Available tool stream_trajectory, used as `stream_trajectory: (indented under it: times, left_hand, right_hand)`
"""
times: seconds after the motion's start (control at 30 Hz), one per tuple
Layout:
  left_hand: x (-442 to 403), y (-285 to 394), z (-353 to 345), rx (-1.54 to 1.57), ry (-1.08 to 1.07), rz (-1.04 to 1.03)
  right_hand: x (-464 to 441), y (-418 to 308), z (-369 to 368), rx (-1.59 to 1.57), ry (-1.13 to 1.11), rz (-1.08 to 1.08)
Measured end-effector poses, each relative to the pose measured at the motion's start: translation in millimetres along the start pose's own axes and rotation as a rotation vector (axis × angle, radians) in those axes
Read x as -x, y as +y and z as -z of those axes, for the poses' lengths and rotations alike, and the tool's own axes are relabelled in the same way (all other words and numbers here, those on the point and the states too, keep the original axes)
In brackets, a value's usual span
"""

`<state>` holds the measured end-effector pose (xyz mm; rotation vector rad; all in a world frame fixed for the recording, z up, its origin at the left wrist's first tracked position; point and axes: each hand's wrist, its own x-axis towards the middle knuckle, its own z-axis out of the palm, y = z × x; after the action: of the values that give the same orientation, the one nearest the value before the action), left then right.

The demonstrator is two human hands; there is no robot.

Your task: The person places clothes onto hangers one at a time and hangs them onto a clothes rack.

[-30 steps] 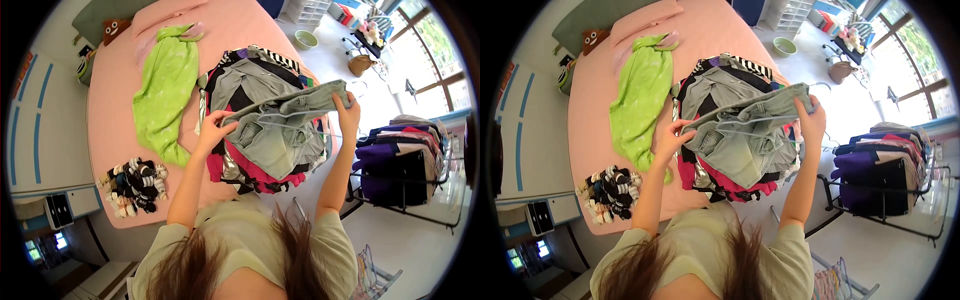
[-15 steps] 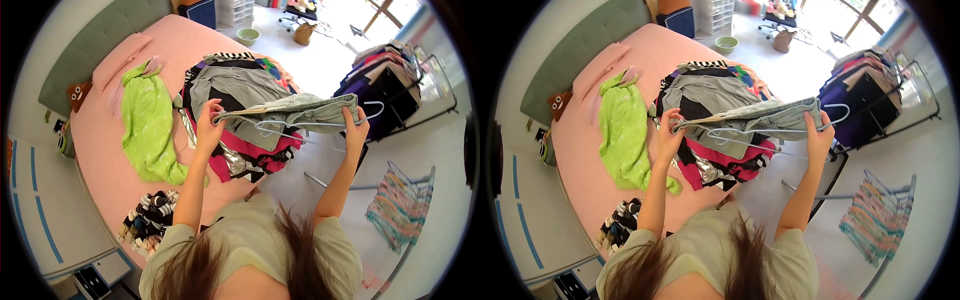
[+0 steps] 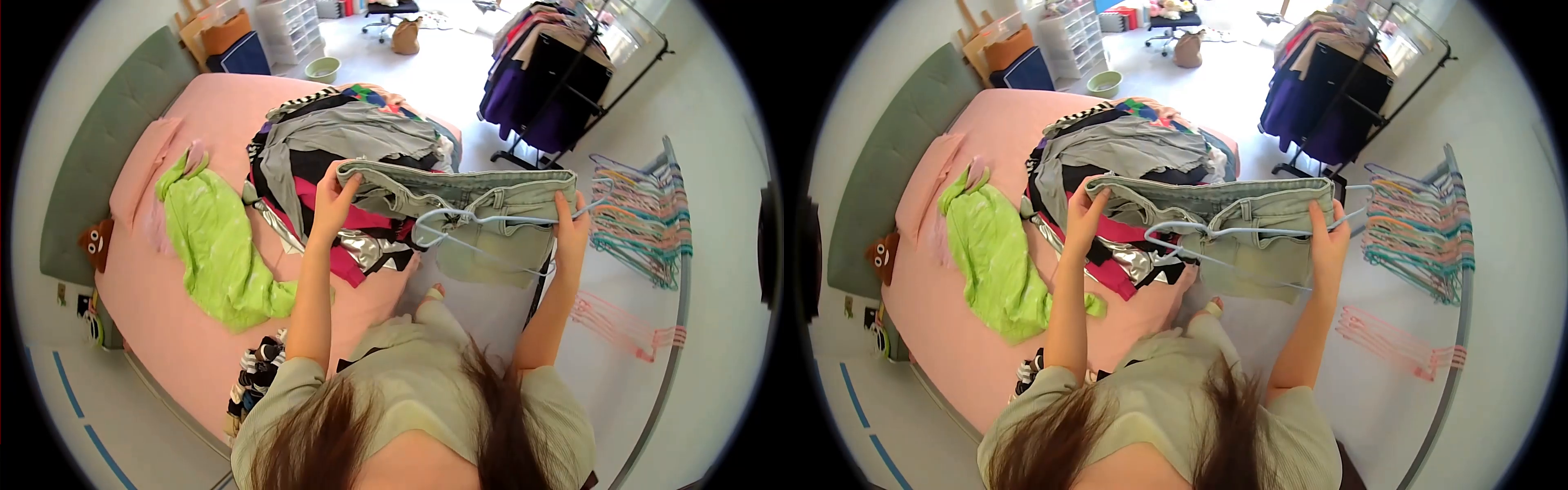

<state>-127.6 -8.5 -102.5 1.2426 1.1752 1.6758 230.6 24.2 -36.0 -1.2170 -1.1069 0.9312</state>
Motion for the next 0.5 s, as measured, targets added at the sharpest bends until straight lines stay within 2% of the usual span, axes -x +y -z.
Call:
stream_trajectory:
  times: [0.1,0.13,0.17,0.23,0.33,0.43,0.5]
  left_hand:
    - [1.7,-0.1,-3.3,-0.078,-0.213,0.062]
    - [3.8,-3.4,-6.7,-0.06,-0.274,0.049]
    - [6.2,-2.5,-13.8,-0.061,-0.296,-0.004]
    - [8.0,0.7,-24.7,-0.062,-0.357,-0.036]
    - [6.7,12.2,-42.2,-0.048,-0.347,-0.124]
    - [4.6,21.5,-52.9,-0.085,-0.316,-0.112]
    - [2.8,31.7,-58.9,-0.09,-0.312,-0.128]
  right_hand:
    - [9.1,12.2,27.4,-0.024,-0.004,-0.099]
    - [12.1,17.3,34.9,-0.024,-0.016,-0.149]
    - [17.2,26.4,35.2,-0.112,0.081,-0.181]
    - [27.3,30.1,42.4,-0.164,0.036,-0.227]
    - [38.5,29.5,55.7,-0.15,-0.062,-0.22]
    - [45.8,26.4,71.1,-0.156,-0.107,-0.209]
    - [48.4,24.8,81.0,-0.169,-0.046,-0.177]
